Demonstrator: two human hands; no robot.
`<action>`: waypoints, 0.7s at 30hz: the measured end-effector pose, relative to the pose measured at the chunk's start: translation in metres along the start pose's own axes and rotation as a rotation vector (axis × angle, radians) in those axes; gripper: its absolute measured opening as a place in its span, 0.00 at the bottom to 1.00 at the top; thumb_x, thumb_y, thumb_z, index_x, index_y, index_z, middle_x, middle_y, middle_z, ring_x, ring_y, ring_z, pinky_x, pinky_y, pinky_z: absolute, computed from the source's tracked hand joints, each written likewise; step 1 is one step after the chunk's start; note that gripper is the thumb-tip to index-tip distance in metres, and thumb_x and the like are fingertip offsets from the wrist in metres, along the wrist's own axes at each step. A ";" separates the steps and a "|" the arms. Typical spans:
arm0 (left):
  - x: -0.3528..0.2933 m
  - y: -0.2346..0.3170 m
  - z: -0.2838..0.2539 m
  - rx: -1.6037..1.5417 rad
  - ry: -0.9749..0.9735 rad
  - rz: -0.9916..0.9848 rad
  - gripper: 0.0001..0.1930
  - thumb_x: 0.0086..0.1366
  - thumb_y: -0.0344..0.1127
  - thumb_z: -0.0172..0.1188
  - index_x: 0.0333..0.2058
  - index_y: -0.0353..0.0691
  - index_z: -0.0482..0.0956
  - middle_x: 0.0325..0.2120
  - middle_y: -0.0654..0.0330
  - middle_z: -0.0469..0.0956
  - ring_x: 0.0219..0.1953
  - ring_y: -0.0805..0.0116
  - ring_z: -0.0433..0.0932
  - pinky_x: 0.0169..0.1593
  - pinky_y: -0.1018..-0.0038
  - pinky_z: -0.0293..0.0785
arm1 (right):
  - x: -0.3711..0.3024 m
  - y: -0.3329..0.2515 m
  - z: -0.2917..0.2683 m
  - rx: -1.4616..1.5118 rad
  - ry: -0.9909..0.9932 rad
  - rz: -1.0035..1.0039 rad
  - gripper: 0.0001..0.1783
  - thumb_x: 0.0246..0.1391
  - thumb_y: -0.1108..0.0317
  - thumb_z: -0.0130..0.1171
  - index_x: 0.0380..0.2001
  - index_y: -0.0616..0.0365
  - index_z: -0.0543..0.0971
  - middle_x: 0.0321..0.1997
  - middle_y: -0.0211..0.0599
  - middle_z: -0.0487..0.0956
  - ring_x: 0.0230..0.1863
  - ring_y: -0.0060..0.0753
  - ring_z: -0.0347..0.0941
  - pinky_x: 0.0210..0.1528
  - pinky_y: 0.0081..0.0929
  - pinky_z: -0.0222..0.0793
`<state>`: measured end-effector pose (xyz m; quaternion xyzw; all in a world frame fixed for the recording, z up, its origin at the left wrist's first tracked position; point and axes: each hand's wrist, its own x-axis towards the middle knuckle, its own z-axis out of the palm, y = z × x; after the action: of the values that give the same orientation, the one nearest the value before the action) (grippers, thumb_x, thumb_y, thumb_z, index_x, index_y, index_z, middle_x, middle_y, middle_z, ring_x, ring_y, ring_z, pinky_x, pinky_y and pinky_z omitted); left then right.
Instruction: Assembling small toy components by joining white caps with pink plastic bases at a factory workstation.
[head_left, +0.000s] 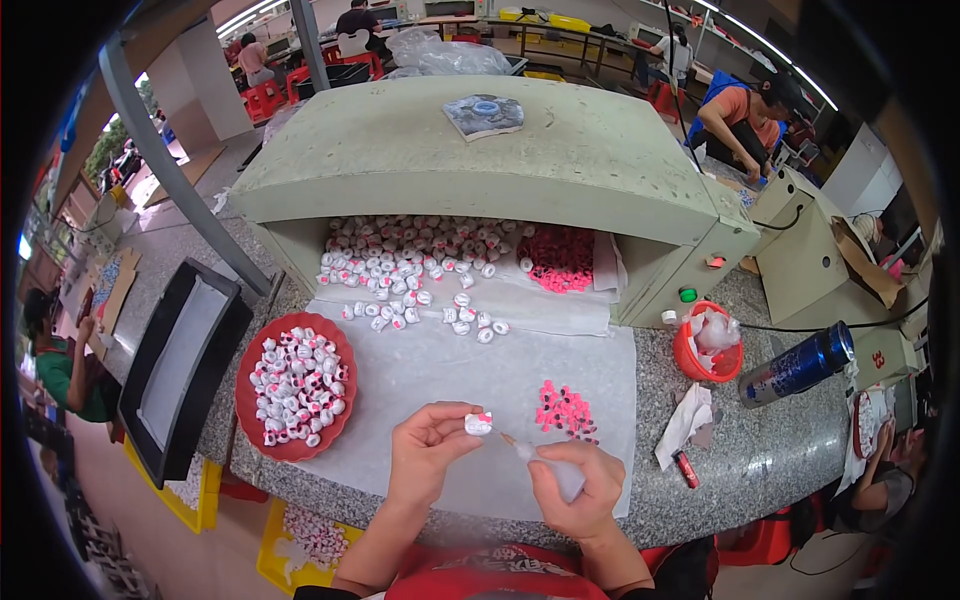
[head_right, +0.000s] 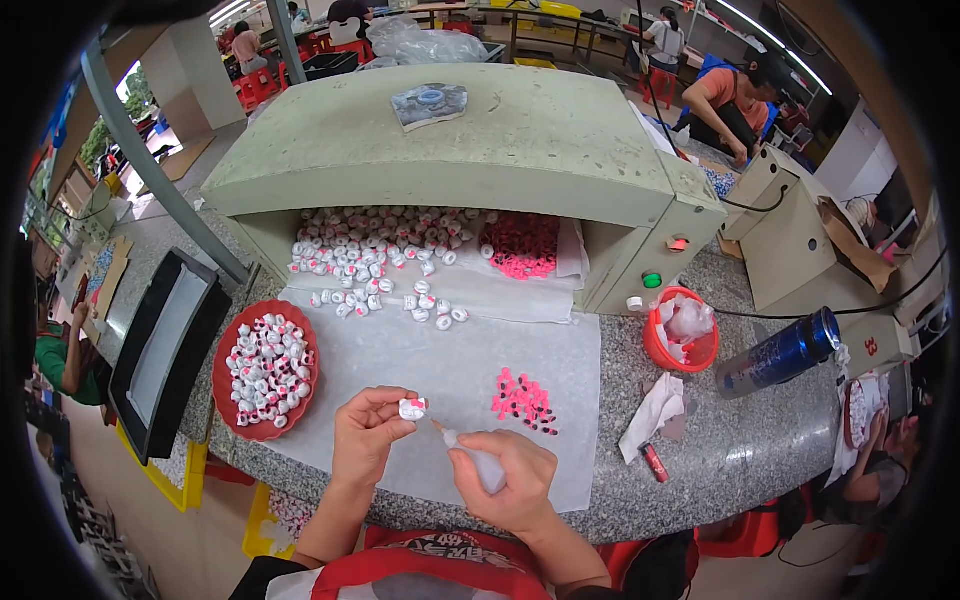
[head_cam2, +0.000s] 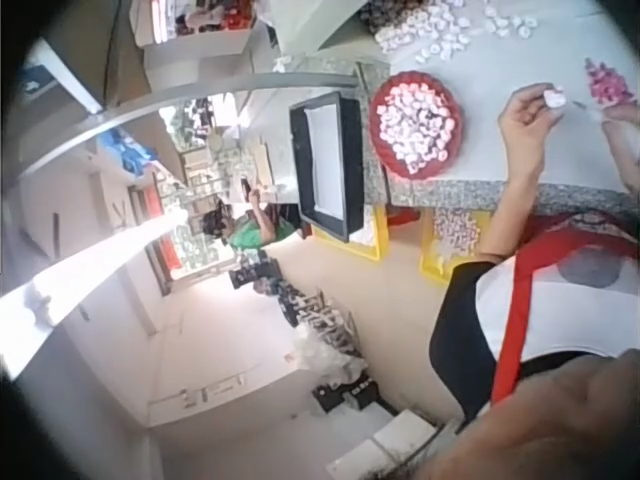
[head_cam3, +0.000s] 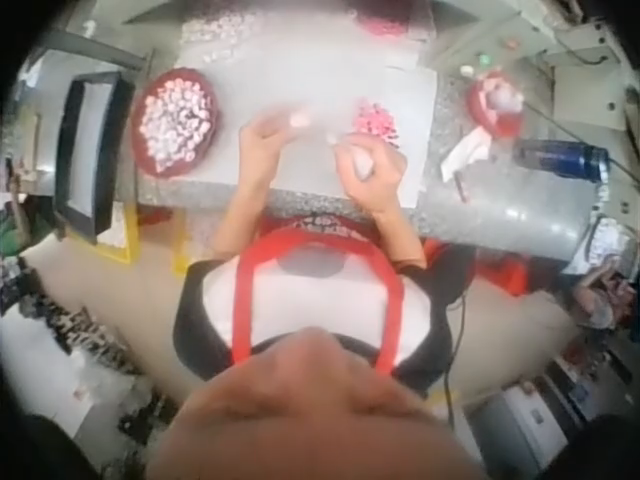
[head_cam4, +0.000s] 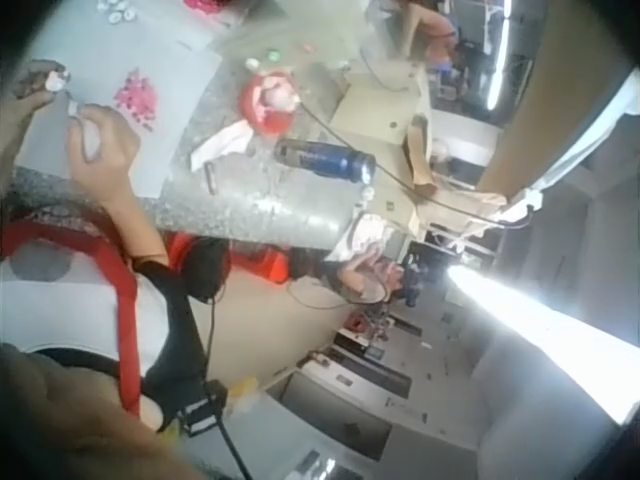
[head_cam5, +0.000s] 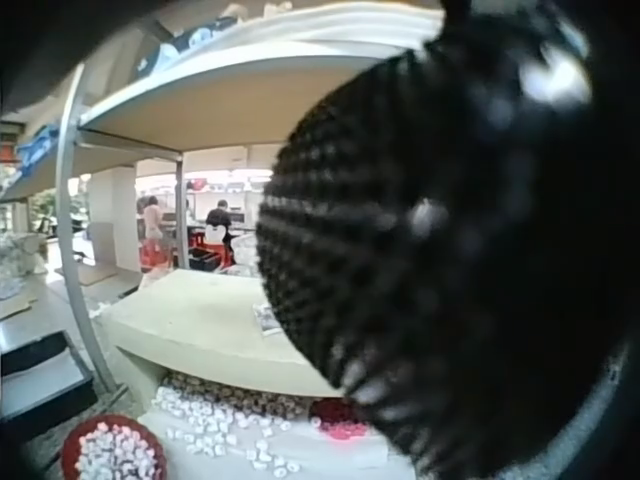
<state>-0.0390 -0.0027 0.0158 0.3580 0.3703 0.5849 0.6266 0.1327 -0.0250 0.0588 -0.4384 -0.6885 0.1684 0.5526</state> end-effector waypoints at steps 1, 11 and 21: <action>0.000 0.000 0.000 0.002 0.000 0.008 0.17 0.45 0.12 0.56 0.37 0.30 0.71 0.37 0.50 0.74 0.39 0.65 0.76 0.42 0.75 0.74 | 0.000 -0.001 -0.001 0.000 0.000 0.001 0.09 0.34 0.77 0.61 0.25 0.62 0.75 0.21 0.39 0.77 0.20 0.31 0.74 0.23 0.21 0.67; 0.001 -0.004 0.005 0.072 -0.025 0.095 0.16 0.46 0.13 0.56 0.37 0.30 0.72 0.36 0.51 0.75 0.39 0.66 0.76 0.40 0.76 0.74 | 0.003 0.008 -0.007 0.223 0.095 0.551 0.08 0.37 0.75 0.59 0.25 0.63 0.75 0.24 0.40 0.77 0.21 0.25 0.74 0.22 0.20 0.66; 0.004 -0.015 0.006 0.123 -0.056 -0.011 0.16 0.48 0.14 0.56 0.38 0.29 0.71 0.36 0.53 0.75 0.37 0.68 0.76 0.39 0.79 0.73 | -0.045 0.109 -0.033 -0.377 -0.181 0.600 0.11 0.38 0.71 0.62 0.28 0.60 0.76 0.28 0.42 0.75 0.25 0.34 0.74 0.29 0.29 0.69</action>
<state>-0.0264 0.0000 0.0050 0.4099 0.3898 0.5476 0.6166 0.2084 -0.0084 -0.0355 -0.6983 -0.5944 0.2314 0.3247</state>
